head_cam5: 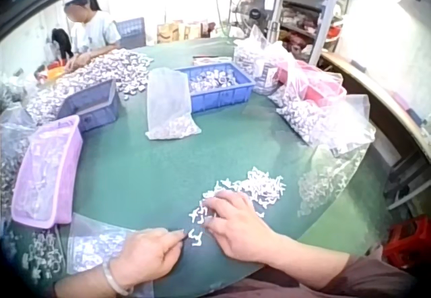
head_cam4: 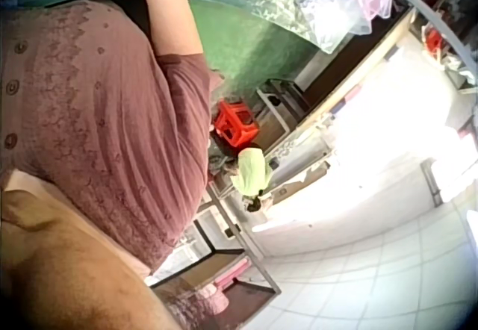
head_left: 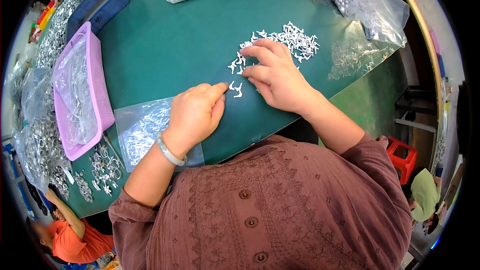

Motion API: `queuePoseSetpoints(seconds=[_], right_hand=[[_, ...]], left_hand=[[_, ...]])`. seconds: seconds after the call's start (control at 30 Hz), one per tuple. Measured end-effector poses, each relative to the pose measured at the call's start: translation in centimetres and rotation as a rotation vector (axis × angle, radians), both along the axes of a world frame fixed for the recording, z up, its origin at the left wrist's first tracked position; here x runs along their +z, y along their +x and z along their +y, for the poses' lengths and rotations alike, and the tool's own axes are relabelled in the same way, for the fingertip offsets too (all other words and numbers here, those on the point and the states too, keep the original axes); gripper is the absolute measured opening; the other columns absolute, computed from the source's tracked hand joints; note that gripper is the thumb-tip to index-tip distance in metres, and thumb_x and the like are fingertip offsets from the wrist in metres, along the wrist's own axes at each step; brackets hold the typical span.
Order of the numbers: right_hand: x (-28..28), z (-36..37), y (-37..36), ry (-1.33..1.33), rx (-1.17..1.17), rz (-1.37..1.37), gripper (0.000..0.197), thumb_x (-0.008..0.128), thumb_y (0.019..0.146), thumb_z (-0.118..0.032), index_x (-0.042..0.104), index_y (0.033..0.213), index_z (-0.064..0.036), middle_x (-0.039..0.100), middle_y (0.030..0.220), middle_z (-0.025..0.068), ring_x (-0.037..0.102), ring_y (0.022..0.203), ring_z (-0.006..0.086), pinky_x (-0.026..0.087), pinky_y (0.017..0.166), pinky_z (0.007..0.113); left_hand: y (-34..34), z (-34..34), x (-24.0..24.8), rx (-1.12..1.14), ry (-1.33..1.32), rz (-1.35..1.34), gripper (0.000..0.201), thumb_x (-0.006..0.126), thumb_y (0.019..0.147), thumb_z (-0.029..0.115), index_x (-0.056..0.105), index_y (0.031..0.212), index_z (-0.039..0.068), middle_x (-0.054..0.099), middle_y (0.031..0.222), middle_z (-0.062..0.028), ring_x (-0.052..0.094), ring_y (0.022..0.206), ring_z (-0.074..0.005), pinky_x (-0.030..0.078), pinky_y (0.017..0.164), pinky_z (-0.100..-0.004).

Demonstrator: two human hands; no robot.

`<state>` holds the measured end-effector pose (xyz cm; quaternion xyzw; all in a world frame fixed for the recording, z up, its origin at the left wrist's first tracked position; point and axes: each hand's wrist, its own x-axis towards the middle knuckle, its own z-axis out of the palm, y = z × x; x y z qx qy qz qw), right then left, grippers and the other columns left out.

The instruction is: The person picks through small white parts on a work table, groups them together, and then transfers a handful of them into a small clear plastic bag.

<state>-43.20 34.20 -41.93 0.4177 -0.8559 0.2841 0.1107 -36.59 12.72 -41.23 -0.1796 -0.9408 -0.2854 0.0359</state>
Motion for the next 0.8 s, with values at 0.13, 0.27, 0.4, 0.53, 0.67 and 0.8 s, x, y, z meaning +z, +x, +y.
queuePoseSetpoints(seconds=[0.13,0.27,0.4,0.53,0.67,0.8], right_hand=[[-0.3,-0.2,-0.2,0.028,-0.027,0.010,0.010,0.067,0.077,-0.009,0.072,0.086,-0.0070,0.059,0.121,0.0100,0.048,0.120,0.0320,0.035,0.101,0.049],[0.2,-0.3,0.1,0.044,0.052,-0.020,0.010,0.067,0.078,-0.009,0.072,0.086,-0.0072,0.059,0.121,0.0099,0.047,0.121,0.0320,0.035,0.102,0.050],[-0.3,-0.2,-0.3,-0.010,-0.005,-0.029,0.013,0.067,0.078,-0.009,0.073,0.089,-0.0072,0.058,0.122,0.0108,0.047,0.121,0.0332,0.035,0.102,0.050],[-0.8,-0.7,-0.7,-0.028,-0.045,-0.019,0.016,0.066,0.078,-0.008,0.073,0.092,-0.0076,0.058,0.121,0.0108,0.047,0.122,0.0340,0.035,0.102,0.049],[-0.7,-1.0,-0.6,0.070,-0.049,0.059,0.015,0.066,0.079,-0.008,0.073,0.092,-0.0079,0.059,0.121,0.0108,0.047,0.122,0.0345,0.036,0.102,0.049],[-0.4,-0.8,-0.6,0.013,0.011,0.002,0.012,0.067,0.078,-0.008,0.073,0.088,-0.0081,0.059,0.121,0.0108,0.047,0.121,0.0343,0.036,0.101,0.049]], left_hand=[[-0.7,0.1,0.0,0.065,-0.011,-0.006,0.022,0.062,0.087,0.013,0.069,0.107,0.009,0.065,0.079,-0.0111,0.063,0.071,-0.0311,0.051,0.064,-0.0401],[-1.8,0.6,0.1,0.108,-0.006,-0.023,0.022,0.062,0.087,0.016,0.068,0.107,0.008,0.067,0.085,-0.0125,0.065,0.075,-0.0322,0.051,0.067,-0.0405],[-2.9,1.7,-0.1,0.188,-0.019,-0.058,0.022,0.064,0.086,0.019,0.068,0.105,0.007,0.069,0.090,-0.0137,0.066,0.079,-0.0326,0.052,0.069,-0.0404],[-3.8,2.1,-0.4,0.195,-0.021,-0.058,0.020,0.067,0.085,0.021,0.069,0.100,0.007,0.068,0.089,-0.0141,0.066,0.078,-0.0325,0.052,0.068,-0.0406],[-3.6,1.9,-0.8,0.162,0.026,-0.016,0.016,0.067,0.083,0.016,0.069,0.097,0.008,0.068,0.085,-0.0135,0.066,0.072,-0.0303,0.051,0.065,-0.0391],[-2.9,1.1,-0.9,0.156,0.095,-0.053,0.014,0.068,0.081,0.010,0.068,0.095,0.007,0.067,0.082,-0.0124,0.064,0.067,-0.0272,0.051,0.062,-0.0367]])
